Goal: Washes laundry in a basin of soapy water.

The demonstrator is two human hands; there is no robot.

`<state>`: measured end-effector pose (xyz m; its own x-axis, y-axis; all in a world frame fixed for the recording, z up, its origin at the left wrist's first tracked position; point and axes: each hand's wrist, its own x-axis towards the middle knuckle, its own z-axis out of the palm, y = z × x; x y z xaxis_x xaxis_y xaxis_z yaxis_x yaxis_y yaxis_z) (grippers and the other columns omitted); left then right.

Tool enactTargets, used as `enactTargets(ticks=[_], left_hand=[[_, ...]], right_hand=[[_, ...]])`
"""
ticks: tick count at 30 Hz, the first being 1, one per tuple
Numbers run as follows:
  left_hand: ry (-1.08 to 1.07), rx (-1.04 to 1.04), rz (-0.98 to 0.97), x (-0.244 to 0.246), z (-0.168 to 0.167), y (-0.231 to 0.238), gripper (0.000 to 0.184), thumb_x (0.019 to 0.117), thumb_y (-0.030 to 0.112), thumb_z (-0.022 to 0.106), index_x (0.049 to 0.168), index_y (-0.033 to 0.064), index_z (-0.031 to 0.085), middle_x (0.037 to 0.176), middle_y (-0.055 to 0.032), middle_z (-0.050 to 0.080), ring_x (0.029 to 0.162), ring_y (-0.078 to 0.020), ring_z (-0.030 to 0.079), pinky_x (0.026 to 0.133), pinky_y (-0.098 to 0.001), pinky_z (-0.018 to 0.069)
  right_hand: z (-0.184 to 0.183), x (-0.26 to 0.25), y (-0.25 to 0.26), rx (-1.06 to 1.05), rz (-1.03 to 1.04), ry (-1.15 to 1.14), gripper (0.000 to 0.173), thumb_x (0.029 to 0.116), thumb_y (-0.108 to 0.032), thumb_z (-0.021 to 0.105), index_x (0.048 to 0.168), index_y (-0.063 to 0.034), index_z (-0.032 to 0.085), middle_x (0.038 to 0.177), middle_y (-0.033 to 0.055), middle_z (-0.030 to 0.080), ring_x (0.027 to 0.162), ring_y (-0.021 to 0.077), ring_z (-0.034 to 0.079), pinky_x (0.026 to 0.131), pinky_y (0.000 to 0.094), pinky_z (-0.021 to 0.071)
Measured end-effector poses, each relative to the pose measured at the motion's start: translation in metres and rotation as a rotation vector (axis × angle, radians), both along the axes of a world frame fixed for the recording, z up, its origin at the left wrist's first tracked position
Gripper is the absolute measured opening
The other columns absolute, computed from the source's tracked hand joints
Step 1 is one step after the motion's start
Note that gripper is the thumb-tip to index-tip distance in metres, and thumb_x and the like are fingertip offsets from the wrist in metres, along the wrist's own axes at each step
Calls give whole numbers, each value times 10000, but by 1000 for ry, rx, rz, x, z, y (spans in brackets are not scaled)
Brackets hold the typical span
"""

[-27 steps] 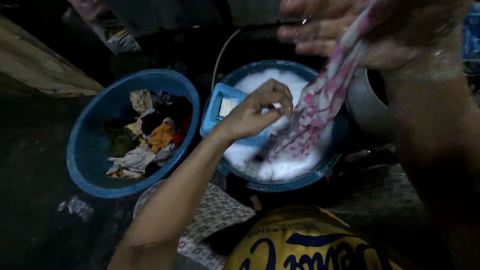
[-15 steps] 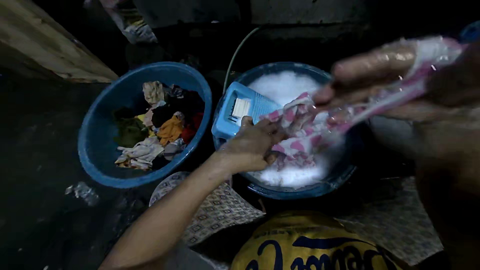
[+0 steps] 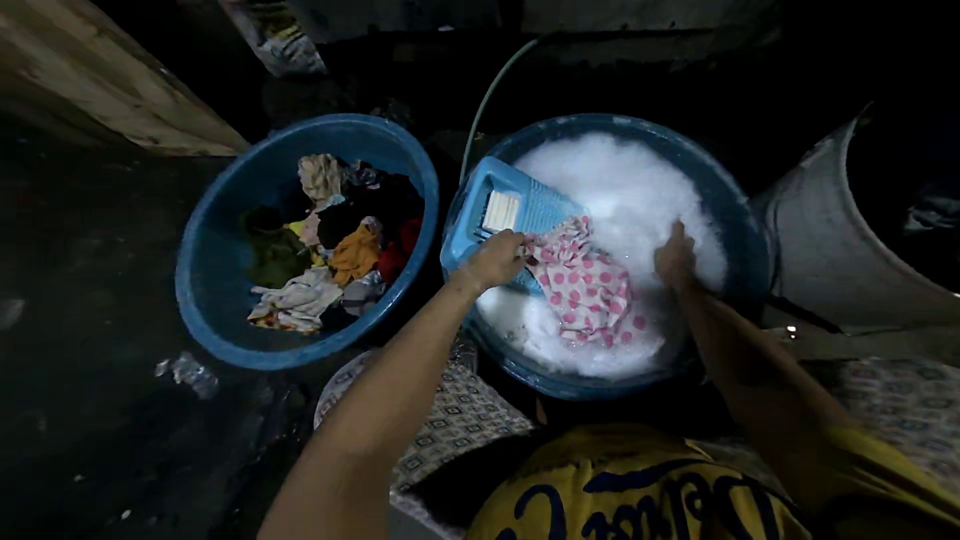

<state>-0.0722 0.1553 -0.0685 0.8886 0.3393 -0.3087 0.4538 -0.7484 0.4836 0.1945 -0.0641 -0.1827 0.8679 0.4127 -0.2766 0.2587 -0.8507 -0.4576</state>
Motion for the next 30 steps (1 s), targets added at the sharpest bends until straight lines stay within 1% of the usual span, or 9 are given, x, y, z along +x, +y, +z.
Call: enactTargets(ticks=[4, 7, 11, 14, 17, 20, 24, 27, 30], left_hand=[[-35, 52, 7, -8, -2, -9, 257, 1000, 113, 628, 1209, -25, 686, 1162, -234, 694, 1149, -416, 637, 1026, -614, 455], [-103, 194, 81, -19, 4, -9, 187, 968, 154, 689, 1117, 67, 761, 1113, -171, 722, 1206, -468, 546, 1013, -706, 364], [-94, 323, 146, -28, 4, -3, 168, 974, 209, 689, 1085, 110, 767, 1123, -132, 721, 1288, -468, 485, 1071, -716, 299], [50, 352, 202, -24, 10, -6, 205, 969, 236, 686, 1113, 110, 757, 1164, -126, 719, 1347, -445, 465, 1100, -751, 225], [181, 277, 207, -30, 20, -4, 274, 971, 177, 665, 1223, 83, 717, 1230, -207, 676, 1280, -430, 550, 1074, -701, 361], [134, 278, 230, -34, 18, -1, 248, 994, 198, 650, 1191, 71, 733, 1219, -211, 685, 1268, -411, 571, 1077, -661, 385], [197, 322, 297, -19, 19, -13, 295, 1000, 211, 630, 1225, 36, 704, 1227, -238, 671, 1280, -454, 544, 1093, -702, 320], [222, 333, 280, -23, 20, -11, 278, 992, 197, 636, 1164, -11, 702, 1203, -242, 675, 1259, -436, 566, 1095, -670, 350], [190, 343, 281, -25, 19, -9, 351, 998, 290, 661, 1153, -22, 705, 1185, -250, 680, 1241, -437, 582, 1094, -659, 361]], right_hand=[[-9, -30, -6, -156, 216, 75, 511, 1099, -96, 394, 1548, 122, 285, 1578, 395, 286, 1484, 514, 303, 1203, 568, 281], [23, -33, 10, -157, 373, 163, 449, 1090, -93, 424, 1459, 163, 414, 1561, 365, 352, 1509, 484, 263, 1229, 573, 195], [74, -86, 45, 275, 413, 134, 507, 1017, -86, 591, 1441, 147, 441, 1466, 364, 464, 1402, 467, 433, 1178, 552, 338], [79, -150, 95, 516, 570, 169, 461, 925, -175, 727, 1306, 54, 604, 1172, 238, 682, 1086, 330, 667, 959, 505, 540], [49, -137, 100, 346, 758, 203, 516, 967, -251, 690, 1402, -2, 566, 1344, 216, 628, 1247, 345, 609, 1069, 543, 472], [1, -61, 74, 260, 625, 172, 406, 1041, -133, 560, 1363, 113, 550, 1361, 334, 574, 1291, 461, 551, 1108, 573, 418], [83, -114, 90, 301, 545, 180, 458, 1004, -177, 628, 1368, 90, 549, 1303, 315, 610, 1215, 447, 603, 1046, 587, 470], [70, -151, 98, 312, 721, 227, 481, 985, -267, 635, 1362, 29, 602, 1309, 255, 645, 1211, 409, 627, 1033, 598, 478], [32, -75, 97, 125, 653, 134, 413, 1020, -205, 604, 1346, 49, 603, 1353, 291, 601, 1264, 453, 578, 1053, 634, 444]])
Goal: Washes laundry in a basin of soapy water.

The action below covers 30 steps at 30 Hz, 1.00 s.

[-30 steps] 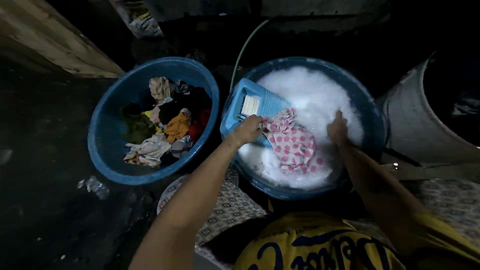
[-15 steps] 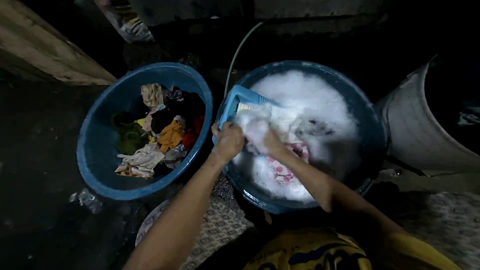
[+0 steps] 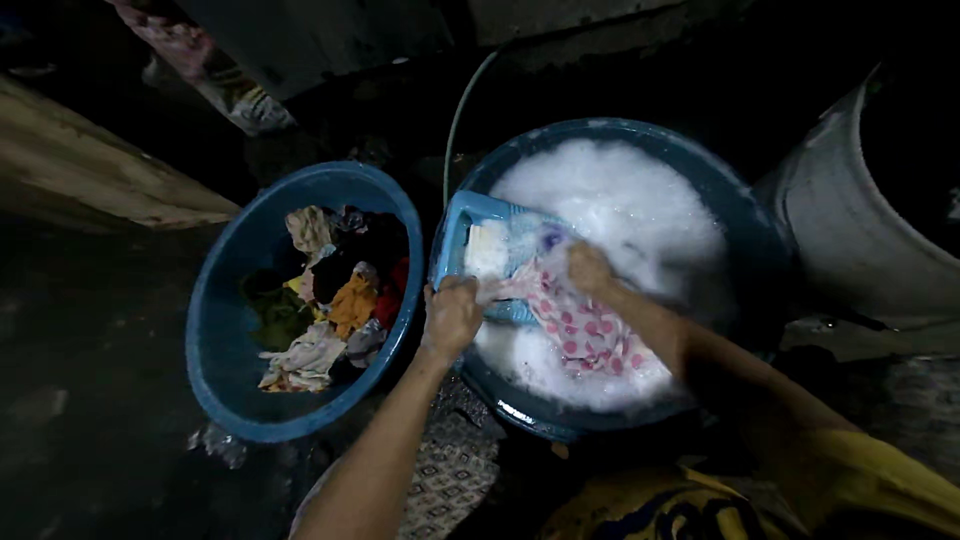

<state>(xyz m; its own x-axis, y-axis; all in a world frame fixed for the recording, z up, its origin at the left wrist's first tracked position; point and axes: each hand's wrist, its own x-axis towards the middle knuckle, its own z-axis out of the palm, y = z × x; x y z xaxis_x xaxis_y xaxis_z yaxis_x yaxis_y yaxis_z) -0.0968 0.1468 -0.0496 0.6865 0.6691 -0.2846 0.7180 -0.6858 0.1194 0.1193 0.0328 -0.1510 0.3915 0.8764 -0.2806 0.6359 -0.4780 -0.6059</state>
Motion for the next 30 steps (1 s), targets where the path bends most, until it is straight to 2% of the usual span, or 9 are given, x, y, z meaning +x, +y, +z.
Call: enactTargets(ticks=[2, 5, 8, 11, 14, 18, 23, 26, 30], left_hand=[[33, 6, 34, 5, 1, -5, 356, 1004, 300, 638, 1198, 8, 702, 1214, -240, 678, 1262, -430, 573, 1113, -661, 342], [77, -27, 61, 18, 10, -7, 329, 1021, 235, 602, 1234, -2, 679, 1240, -264, 659, 1285, -456, 548, 1118, -688, 305], [93, -43, 39, 13, 7, -3, 307, 1001, 244, 632, 1179, 2, 697, 1201, -237, 677, 1251, -431, 572, 1095, -652, 357], [31, -42, 8, 3, -2, 4, 372, 991, 330, 674, 1178, 10, 709, 1216, -235, 672, 1267, -423, 562, 1101, -658, 353], [-14, 6, 16, 1, -8, -2, 277, 978, 257, 677, 1160, 53, 721, 1175, -203, 689, 1261, -413, 558, 1111, -679, 314], [1, -39, 23, 19, 4, -29, 393, 922, 207, 710, 1311, 159, 683, 1408, -215, 565, 1464, -512, 268, 1092, -838, 101], [-80, -22, -223, 55, -33, -68, 330, 991, 220, 626, 1250, 28, 698, 1317, -241, 610, 1298, -447, 517, 1055, -637, 421], [-15, -15, -214, 80, -65, -69, 378, 1001, 158, 605, 1316, -48, 633, 1412, -289, 538, 1337, -455, 493, 1102, -577, 419], [7, 93, -262, 94, -80, -74, 325, 972, 128, 634, 1270, 2, 671, 1366, -234, 591, 1334, -447, 488, 1092, -645, 371]], right_hand=[[-6, 26, -2, -46, -126, -85, 407, 987, -209, 640, 1297, 54, 619, 1322, 297, 604, 1231, 464, 589, 1006, 651, 473], [72, -40, 2, 3, -83, 55, 455, 1019, -220, 601, 1364, 74, 570, 1351, 300, 590, 1257, 444, 581, 1053, 598, 457], [55, -86, 5, 77, 63, 84, 447, 1041, -303, 532, 1354, 4, 616, 1345, 250, 625, 1254, 411, 603, 1039, 601, 478], [16, -18, -4, -69, 5, 56, 438, 1038, -213, 576, 1380, 59, 570, 1401, 314, 558, 1303, 485, 538, 1064, 661, 421], [-1, 38, -26, -66, -123, 0, 327, 985, -173, 649, 1216, 58, 653, 1229, 307, 644, 1158, 482, 623, 970, 673, 482], [49, 36, -75, 103, -289, 74, 408, 1016, -359, 636, 1193, 8, 663, 1107, 282, 677, 1008, 468, 672, 846, 678, 529], [56, 3, -121, -355, -156, -1, 438, 1046, -243, 556, 1314, 102, 590, 1358, 343, 567, 1273, 499, 553, 1036, 664, 433], [28, -28, -133, -478, 28, 102, 480, 1061, -220, 509, 1399, 121, 506, 1467, 344, 477, 1393, 497, 443, 1101, 657, 381], [4, -20, -137, -202, -50, 256, 497, 1053, -270, 566, 1380, 104, 544, 1426, 309, 542, 1377, 419, 492, 1169, 541, 364]])
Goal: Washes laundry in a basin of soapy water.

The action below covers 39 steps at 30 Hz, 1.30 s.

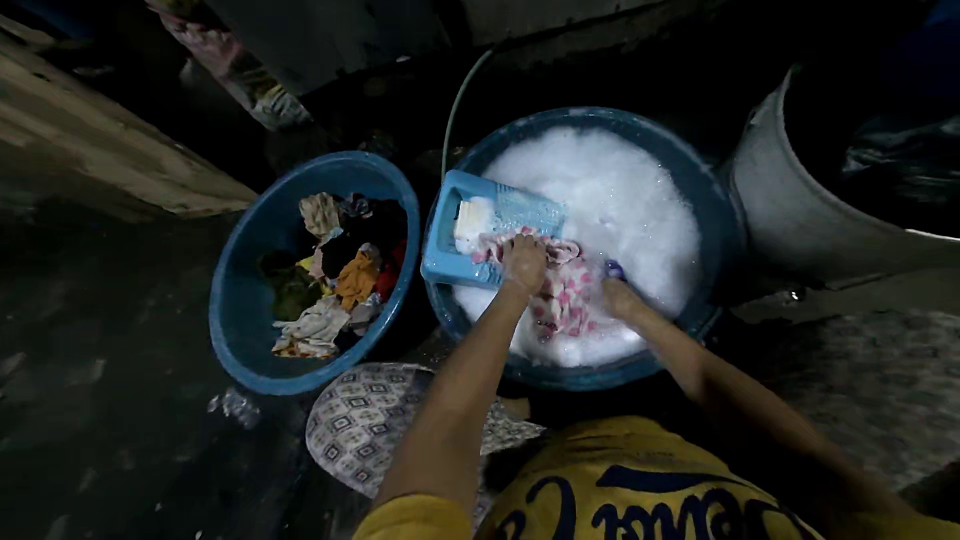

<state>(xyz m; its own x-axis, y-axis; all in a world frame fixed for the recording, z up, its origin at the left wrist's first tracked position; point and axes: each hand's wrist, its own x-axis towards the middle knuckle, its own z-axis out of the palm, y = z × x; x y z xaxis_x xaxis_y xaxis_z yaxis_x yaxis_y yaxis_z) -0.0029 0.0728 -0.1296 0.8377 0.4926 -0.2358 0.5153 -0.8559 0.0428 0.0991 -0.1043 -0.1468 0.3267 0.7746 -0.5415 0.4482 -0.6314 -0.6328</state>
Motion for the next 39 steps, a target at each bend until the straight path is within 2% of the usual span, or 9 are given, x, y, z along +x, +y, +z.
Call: enactTargets(ticks=[5, 8, 11, 14, 19, 22, 25, 33, 39], left_hand=[[-23, -497, 277, -1, 43, -1, 349, 1077, 164, 489, 1280, -94, 605, 1270, -286, 629, 1217, -406, 601, 1043, -570, 465], [-453, -1235, 613, -35, 88, -4, 393, 1103, 405, 373, 1171, 101, 613, 889, -31, 669, 727, -118, 651, 636, -304, 574], [-647, -1541, 478, -91, 134, 8, 314, 1043, 479, 511, 1156, 227, 659, 928, 55, 737, 779, -52, 702, 674, -255, 612], [-693, -1467, 437, -132, 165, 25, 277, 888, 239, 731, 1156, 230, 659, 939, 26, 765, 790, -83, 731, 691, -268, 627], [-582, -1034, 660, -135, 134, 57, 507, 992, -60, 553, 1448, 110, 411, 1098, -76, 661, 869, -135, 677, 754, -318, 588], [-499, -799, 704, -123, 107, 79, 648, 1011, 13, 560, 1578, 78, 251, 1333, -208, 573, 1089, -253, 637, 909, -440, 551], [-268, -466, 706, -117, 106, 86, 474, 1021, 87, 562, 1456, -34, 417, 1248, -298, 612, 1110, -408, 642, 938, -592, 523], [-39, -322, 718, -137, 113, 87, 416, 1070, 122, 478, 1425, -88, 431, 1217, -345, 610, 1126, -464, 635, 971, -623, 487], [-41, -291, 671, -124, 120, 81, 485, 1079, 149, 486, 1509, -40, 364, 1232, -358, 605, 1133, -501, 622, 968, -666, 473]], right_hand=[[0, 33, -29, 334, -555, 282, 330, 1070, -139, 520, 1343, 43, 559, 1196, 188, 637, 1010, 198, 626, 887, 347, 535], [32, 70, -55, 549, -698, 252, 284, 1074, -131, 504, 1307, 15, 576, 992, 110, 642, 788, 115, 599, 710, 302, 539], [81, 98, -54, 823, -734, 100, 260, 1079, -192, 430, 1148, -16, 608, 868, -1, 637, 695, 39, 607, 642, 251, 563], [124, 117, -20, 726, -755, -206, 239, 1053, -189, 489, 1063, -14, 651, 891, 72, 655, 743, 109, 630, 692, 327, 572], [105, 116, 69, 460, -534, -438, 376, 1028, -170, 586, 1328, 55, 602, 1340, 365, 562, 1271, 528, 537, 1065, 660, 421], [105, 1, 111, 695, -289, -250, 391, 1016, -125, 617, 1384, -5, 559, 1333, 308, 586, 1180, 471, 612, 982, 614, 506], [79, -98, 165, 668, 64, 11, 432, 943, -144, 697, 1350, -43, 591, 1361, 244, 587, 1171, 384, 634, 972, 568, 537], [-14, 62, 112, 146, -144, -199, 519, 1036, -149, 587, 1487, 63, 443, 1507, 319, 454, 1421, 466, 425, 1177, 585, 344], [67, -106, 163, 592, 63, -54, 324, 1004, -209, 625, 1267, -27, 678, 1285, 222, 660, 1181, 364, 647, 1019, 550, 514]])
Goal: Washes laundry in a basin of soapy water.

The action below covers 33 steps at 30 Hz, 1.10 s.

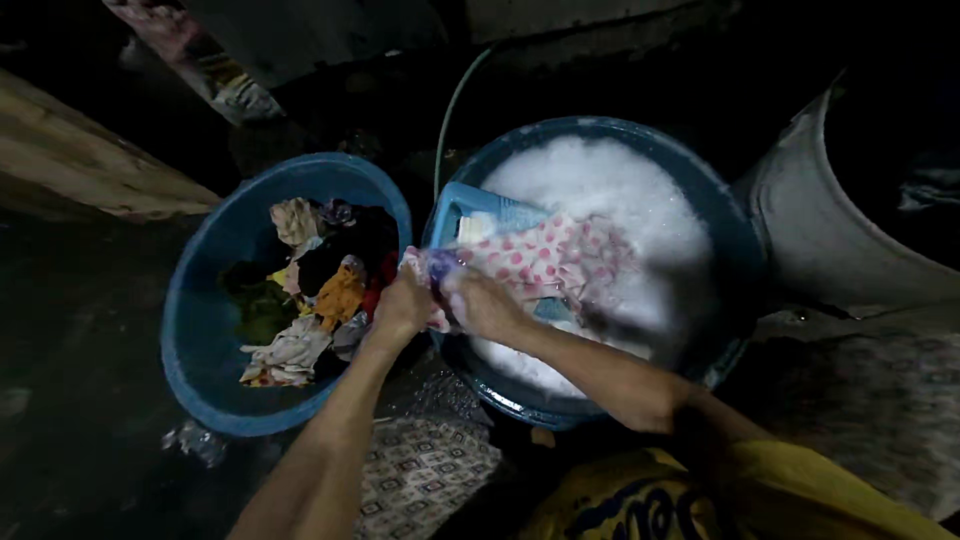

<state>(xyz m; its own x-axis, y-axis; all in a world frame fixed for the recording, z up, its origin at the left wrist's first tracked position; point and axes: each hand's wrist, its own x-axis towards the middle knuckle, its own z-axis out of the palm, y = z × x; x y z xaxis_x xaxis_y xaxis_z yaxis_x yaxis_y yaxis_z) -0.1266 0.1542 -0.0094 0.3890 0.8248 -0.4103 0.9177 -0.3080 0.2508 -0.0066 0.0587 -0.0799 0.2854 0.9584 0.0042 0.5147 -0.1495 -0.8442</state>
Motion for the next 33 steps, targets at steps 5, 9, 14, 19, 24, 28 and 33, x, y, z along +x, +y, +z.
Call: enactTargets(ticks=[5, 9, 14, 19, 24, 28, 33], left_hand=[[-91, 80, 43, -17, 9, 1, 390, 1058, 92, 487, 1422, -50, 483, 1251, -351, 605, 1183, -499, 600, 992, -671, 447], [-471, 22, 37, -14, 11, 1, 388, 1043, 37, 507, 1424, -34, 513, 1293, -263, 623, 1157, -344, 637, 995, -539, 504], [-1132, -686, 553, 1, -10, -19, 248, 1102, 218, 373, 1292, 130, 506, 1017, -41, 655, 870, -152, 666, 750, -372, 584], [-665, -1051, 143, -3, 8, -53, 590, 1105, 492, 160, 1167, 143, 631, 928, -1, 730, 825, -95, 708, 720, -278, 612], [-1120, -843, 7, -50, 34, -27, 191, 867, 270, 773, 1056, 262, 747, 895, 44, 766, 750, -30, 711, 663, -215, 613], [-1094, -795, 95, -39, 26, -15, 592, 864, -21, 613, 1360, 270, 474, 1024, 2, 749, 805, -101, 731, 660, -258, 623], [-609, -359, 221, -2, -3, 6, 705, 1017, -17, 518, 1606, 180, 186, 1092, -126, 598, 733, -143, 601, 622, -304, 532]], right_hand=[[-87, 140, -57, -347, -153, -70, 452, 1021, -168, 611, 1419, 35, 546, 1424, 292, 554, 1336, 453, 525, 1130, 605, 396], [-67, 200, -83, -270, -287, 60, 358, 934, -168, 741, 1226, 24, 659, 1180, 248, 677, 1090, 395, 656, 959, 597, 518], [-55, 144, -124, -530, -167, -161, 456, 1017, -154, 597, 1416, 60, 536, 1430, 340, 515, 1337, 501, 497, 1107, 640, 391], [-60, 165, -150, -522, -210, -52, 412, 1047, -143, 572, 1367, 115, 549, 1372, 344, 566, 1311, 467, 536, 1132, 580, 384], [4, 217, -189, 8, -485, 108, 271, 1026, -207, 624, 1160, 29, 636, 1003, 182, 671, 844, 249, 650, 778, 478, 562], [33, 220, -112, 79, -651, -42, 342, 1006, -179, 626, 1226, 83, 628, 1198, 295, 642, 1102, 388, 641, 971, 559, 513], [37, 97, -19, 88, -334, -105, 431, 973, -139, 675, 1381, -28, 593, 1315, 270, 624, 1194, 416, 626, 1009, 568, 509]])
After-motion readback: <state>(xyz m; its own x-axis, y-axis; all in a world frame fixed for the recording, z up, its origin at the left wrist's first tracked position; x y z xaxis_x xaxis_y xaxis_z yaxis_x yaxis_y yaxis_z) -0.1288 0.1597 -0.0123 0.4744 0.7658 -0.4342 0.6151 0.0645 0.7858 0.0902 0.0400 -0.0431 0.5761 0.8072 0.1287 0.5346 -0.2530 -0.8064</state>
